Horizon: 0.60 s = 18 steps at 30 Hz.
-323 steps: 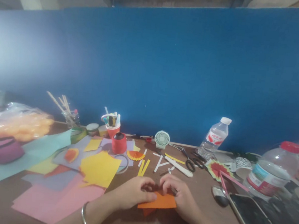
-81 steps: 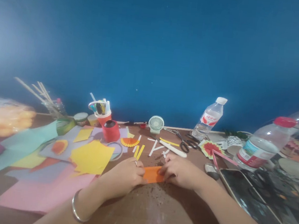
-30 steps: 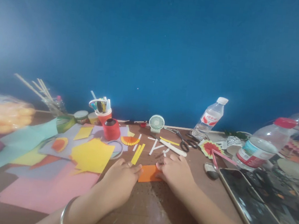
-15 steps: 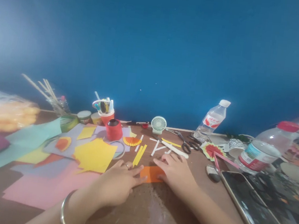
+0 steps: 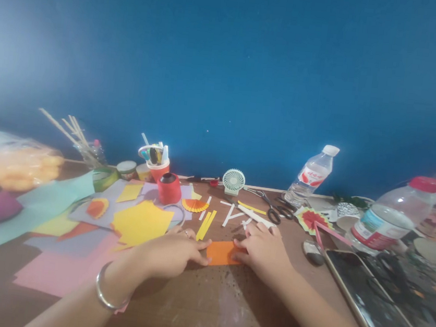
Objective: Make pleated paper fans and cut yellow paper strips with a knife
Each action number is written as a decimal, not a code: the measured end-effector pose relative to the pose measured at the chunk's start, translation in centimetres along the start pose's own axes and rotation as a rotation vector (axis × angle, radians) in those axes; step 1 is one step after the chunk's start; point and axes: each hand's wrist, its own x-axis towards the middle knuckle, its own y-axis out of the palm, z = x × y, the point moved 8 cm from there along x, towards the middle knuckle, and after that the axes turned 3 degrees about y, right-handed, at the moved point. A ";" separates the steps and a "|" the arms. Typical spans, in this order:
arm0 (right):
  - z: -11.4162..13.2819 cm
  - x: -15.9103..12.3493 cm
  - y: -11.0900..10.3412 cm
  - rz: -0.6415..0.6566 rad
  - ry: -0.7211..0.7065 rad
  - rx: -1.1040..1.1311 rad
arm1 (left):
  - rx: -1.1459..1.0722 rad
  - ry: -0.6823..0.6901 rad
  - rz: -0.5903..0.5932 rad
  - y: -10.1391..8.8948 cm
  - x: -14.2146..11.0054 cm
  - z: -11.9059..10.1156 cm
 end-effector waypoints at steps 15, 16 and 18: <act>2.0 -0.1 0.5 -0.066 -0.265 0.003 | 0.214 -0.079 -0.210 -0.4 1.2 -2.9; 1.9 -0.1 0.5 -0.050 -0.248 -0.002 | 0.212 -0.083 -0.209 -0.4 1.2 -2.8; 1.6 -0.1 0.4 -0.021 -0.196 -0.027 | 0.191 -0.098 -0.190 -0.4 1.0 -2.6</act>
